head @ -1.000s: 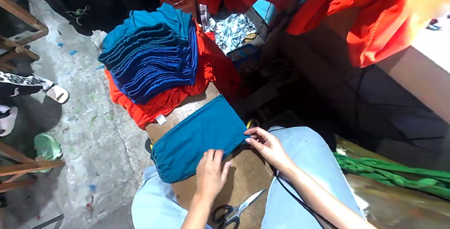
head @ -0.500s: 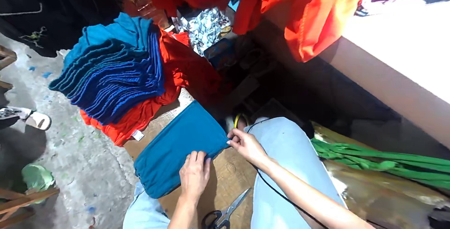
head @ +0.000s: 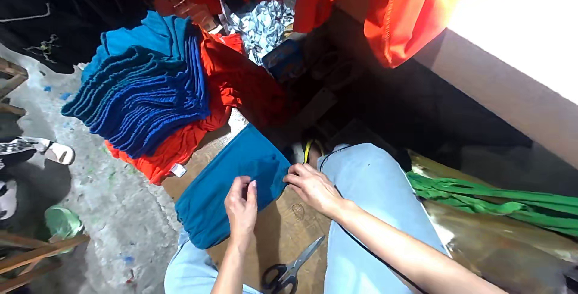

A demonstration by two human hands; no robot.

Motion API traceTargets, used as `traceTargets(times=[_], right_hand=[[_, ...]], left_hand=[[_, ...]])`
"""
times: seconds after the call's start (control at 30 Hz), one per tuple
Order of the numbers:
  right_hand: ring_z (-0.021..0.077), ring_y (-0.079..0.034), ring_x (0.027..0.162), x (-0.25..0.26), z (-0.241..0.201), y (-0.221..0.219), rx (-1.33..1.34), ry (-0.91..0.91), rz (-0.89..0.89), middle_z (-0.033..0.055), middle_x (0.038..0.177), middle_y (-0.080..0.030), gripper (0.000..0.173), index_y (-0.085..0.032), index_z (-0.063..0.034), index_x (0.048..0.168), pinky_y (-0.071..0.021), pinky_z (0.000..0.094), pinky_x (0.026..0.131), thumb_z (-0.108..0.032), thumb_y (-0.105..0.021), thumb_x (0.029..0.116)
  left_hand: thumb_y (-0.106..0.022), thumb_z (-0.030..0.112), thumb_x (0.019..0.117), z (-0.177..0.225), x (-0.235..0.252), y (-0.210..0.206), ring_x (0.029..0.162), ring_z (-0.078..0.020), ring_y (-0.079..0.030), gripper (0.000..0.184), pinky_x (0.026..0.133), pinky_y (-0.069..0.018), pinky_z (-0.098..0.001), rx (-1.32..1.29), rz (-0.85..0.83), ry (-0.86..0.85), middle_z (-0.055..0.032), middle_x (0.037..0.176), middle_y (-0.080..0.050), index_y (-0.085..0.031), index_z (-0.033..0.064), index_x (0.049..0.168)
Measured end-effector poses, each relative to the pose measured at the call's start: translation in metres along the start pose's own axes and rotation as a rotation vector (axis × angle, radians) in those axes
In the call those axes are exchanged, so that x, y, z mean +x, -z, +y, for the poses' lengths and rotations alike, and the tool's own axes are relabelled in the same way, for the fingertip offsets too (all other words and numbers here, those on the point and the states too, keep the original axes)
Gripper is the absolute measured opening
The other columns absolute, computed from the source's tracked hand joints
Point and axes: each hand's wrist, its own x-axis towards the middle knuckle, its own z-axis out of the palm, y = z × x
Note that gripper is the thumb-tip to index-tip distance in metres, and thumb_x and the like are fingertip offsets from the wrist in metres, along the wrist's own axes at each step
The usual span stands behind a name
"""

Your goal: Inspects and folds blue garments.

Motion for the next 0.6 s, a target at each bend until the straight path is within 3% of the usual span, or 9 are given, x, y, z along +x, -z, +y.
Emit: traceTargets(times=[0.1, 0.3, 0.37, 0.47, 0.53, 0.6], right_hand=[[0.0379, -0.067, 0.098, 0.003, 0.001, 0.003, -0.094, 0.093, -0.042, 0.0177, 0.104, -0.068, 0.012, -0.075, -0.0051, 0.103, -0.0561, 0.0519, 0.082, -0.006, -0.068, 0.0941], [0.0389, -0.066, 0.096, 0.017, 0.002, 0.01, -0.195, 0.267, -0.12, 0.018, 0.1, -0.068, 0.011, -0.075, -0.0043, 0.099, -0.0549, 0.0518, 0.081, 0.0, -0.069, 0.0903], [0.0361, -0.067, 0.092, 0.019, 0.004, 0.01, -0.2, 0.366, -0.065, 0.0159, 0.096, -0.069, 0.008, -0.073, -0.0041, 0.095, -0.0554, 0.0484, 0.077, -0.005, -0.067, 0.0902], [0.0311, -0.07, 0.083, 0.019, 0.0, 0.011, -0.187, 0.409, -0.001, 0.0137, 0.089, -0.069, 0.011, -0.07, -0.002, 0.095, -0.0571, 0.0429, 0.068, -0.009, -0.063, 0.0909], [0.0328, -0.07, 0.084, 0.02, -0.005, 0.015, -0.156, 0.346, -0.098, 0.0161, 0.089, -0.067, 0.011, -0.067, 0.0005, 0.101, -0.0576, 0.0447, 0.069, -0.002, -0.064, 0.0909], [0.0358, -0.068, 0.092, 0.021, -0.005, 0.019, -0.122, 0.282, -0.212, 0.0187, 0.096, -0.066, 0.017, -0.067, 0.0013, 0.107, -0.0569, 0.0479, 0.078, 0.004, -0.067, 0.0898]], left_hand=[[-0.067, 0.008, 0.0938, 0.004, 0.001, 0.001, 0.077, -0.0119, -0.062, 0.013, 0.071, -0.0524, -0.0286, -0.02, 0.162, -0.005, -0.009, 0.088, -0.064, -0.066, -0.0018, 0.101], [-0.07, 0.009, 0.0941, 0.004, 0.007, 0.005, 0.08, -0.0112, -0.063, 0.012, 0.074, -0.0527, -0.027, -0.016, 0.132, -0.036, -0.0089, 0.093, -0.066, -0.07, -0.0009, 0.101], [-0.069, 0.008, 0.094, 0.003, 0.002, 0.0, 0.082, -0.0154, -0.065, 0.013, 0.077, -0.0556, -0.0312, 0.014, 0.072, -0.138, -0.0113, 0.095, -0.068, -0.071, -0.002, 0.102], [-0.07, 0.004, 0.0899, -0.004, -0.005, -0.014, 0.091, -0.0281, -0.07, 0.011, 0.082, -0.0585, -0.0453, 0.121, -0.105, -0.321, -0.0143, 0.096, -0.071, -0.074, -0.0011, 0.098], [-0.069, 0.003, 0.0901, -0.005, -0.005, -0.019, 0.093, -0.0297, -0.07, 0.009, 0.084, -0.0569, -0.0477, 0.122, -0.213, -0.281, -0.0138, 0.095, -0.071, -0.075, -0.0001, 0.096], [-0.068, 0.005, 0.0943, -0.003, -0.002, -0.016, 0.094, -0.0278, -0.069, 0.011, 0.087, -0.0559, -0.0469, 0.074, -0.303, -0.145, -0.0147, 0.099, -0.071, -0.073, -0.0012, 0.101]])
